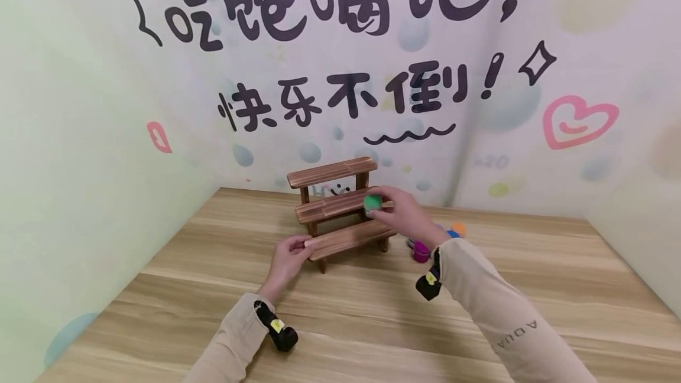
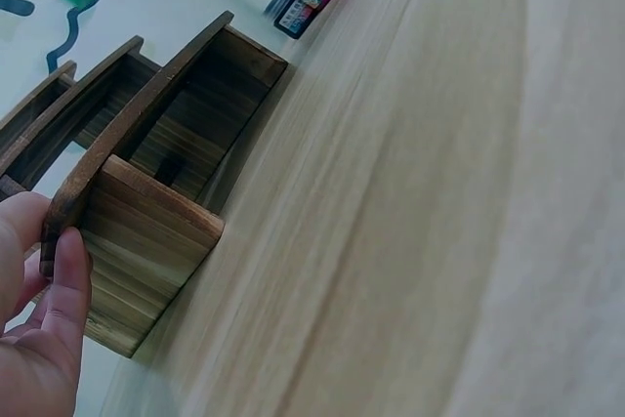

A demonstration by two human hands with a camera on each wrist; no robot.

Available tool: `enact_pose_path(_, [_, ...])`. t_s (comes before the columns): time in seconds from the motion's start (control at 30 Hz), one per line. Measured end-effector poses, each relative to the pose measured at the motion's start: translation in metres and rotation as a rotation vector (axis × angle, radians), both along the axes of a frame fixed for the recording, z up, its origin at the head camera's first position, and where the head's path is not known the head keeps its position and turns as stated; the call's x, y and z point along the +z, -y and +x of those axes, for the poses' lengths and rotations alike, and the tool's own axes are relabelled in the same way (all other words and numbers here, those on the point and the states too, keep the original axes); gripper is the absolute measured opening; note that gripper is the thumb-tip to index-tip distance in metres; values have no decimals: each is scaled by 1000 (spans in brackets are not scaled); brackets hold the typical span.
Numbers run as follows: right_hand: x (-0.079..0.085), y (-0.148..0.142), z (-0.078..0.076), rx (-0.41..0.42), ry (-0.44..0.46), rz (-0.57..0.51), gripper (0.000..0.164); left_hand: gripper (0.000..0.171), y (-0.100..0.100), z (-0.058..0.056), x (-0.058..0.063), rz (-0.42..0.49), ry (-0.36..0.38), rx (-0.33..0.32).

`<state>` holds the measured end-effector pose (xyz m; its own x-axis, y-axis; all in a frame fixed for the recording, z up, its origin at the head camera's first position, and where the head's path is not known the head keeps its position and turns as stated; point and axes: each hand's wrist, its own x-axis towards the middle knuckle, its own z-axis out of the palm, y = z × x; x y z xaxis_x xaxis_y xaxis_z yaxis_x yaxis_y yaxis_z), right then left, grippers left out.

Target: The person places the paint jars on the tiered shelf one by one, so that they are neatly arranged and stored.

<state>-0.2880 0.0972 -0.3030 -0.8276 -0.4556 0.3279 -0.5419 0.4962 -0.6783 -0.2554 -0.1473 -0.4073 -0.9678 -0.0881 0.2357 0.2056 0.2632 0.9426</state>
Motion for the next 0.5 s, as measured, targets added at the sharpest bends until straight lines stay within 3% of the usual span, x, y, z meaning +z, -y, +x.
enact_pose_path(0.5, [27, 73, -29, -3, -51, 59, 36, 26, 1, -2, -2, -8, 5, 17])
